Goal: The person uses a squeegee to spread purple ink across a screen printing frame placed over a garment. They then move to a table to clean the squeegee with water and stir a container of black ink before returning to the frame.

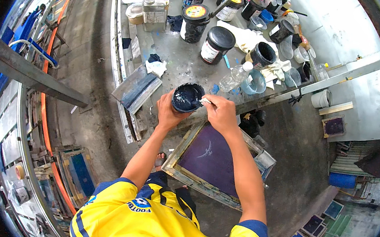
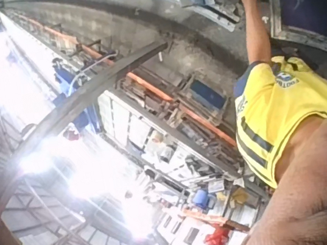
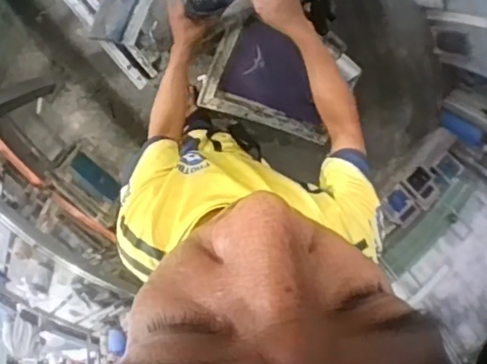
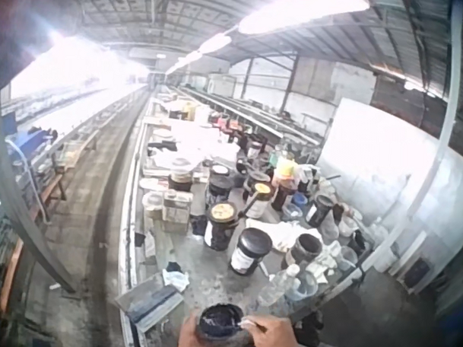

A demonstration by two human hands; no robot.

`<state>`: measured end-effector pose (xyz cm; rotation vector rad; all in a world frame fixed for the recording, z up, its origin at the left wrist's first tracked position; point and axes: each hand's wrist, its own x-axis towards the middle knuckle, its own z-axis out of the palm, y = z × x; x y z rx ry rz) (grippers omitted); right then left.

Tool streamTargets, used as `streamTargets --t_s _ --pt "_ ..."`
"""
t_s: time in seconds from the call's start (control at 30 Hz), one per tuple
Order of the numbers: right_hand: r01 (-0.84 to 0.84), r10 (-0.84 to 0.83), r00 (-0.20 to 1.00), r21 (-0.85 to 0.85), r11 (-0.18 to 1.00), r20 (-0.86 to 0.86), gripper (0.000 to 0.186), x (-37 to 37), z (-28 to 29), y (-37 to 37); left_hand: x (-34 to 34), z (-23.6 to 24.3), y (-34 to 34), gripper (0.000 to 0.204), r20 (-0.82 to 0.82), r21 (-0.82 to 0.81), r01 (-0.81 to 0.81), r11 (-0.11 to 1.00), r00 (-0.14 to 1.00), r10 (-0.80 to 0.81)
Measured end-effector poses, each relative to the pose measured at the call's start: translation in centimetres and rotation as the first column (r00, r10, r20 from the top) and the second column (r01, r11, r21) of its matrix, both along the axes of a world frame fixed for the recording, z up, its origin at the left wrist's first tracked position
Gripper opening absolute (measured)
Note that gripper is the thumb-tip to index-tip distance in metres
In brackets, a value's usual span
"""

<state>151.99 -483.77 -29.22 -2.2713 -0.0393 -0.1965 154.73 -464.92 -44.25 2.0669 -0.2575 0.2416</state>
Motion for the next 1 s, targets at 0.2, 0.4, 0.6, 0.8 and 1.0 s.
streamTargets --t_s 0.2,0.4,0.6,0.8,1.0 --pt "-0.116 0.106 0.988 0.087 0.989 0.110 0.016 -5.5 6.0 -4.3 -6.3 4.4 -3.4 0.101 -0.071 -0.327 0.319 0.889 0.930 -0.360" --pt "-0.371 0.411 0.874 -0.188 0.909 0.259 0.021 -18.0 10.0 -12.3 -19.9 8.4 -9.6 0.105 -0.169 -0.345 0.365 0.865 0.882 -0.439" --pt "-0.394 0.452 0.857 -0.250 0.884 0.248 0.019 -34.2 7.9 -22.4 -37.2 8.2 -16.6 0.104 -0.174 -0.346 0.304 0.888 0.909 -0.379" --pt "-0.190 0.227 0.951 0.183 0.964 -0.209 0.008 -48.8 7.5 -25.4 -53.1 6.3 -23.2 0.106 -0.181 -0.356 0.007 0.934 0.980 -0.076" --pt "-0.484 0.482 0.809 -0.085 0.871 0.337 0.013 -56.6 9.0 -26.7 -66.9 7.5 -24.3 0.105 -0.144 -0.348 -0.013 0.937 0.989 -0.040"
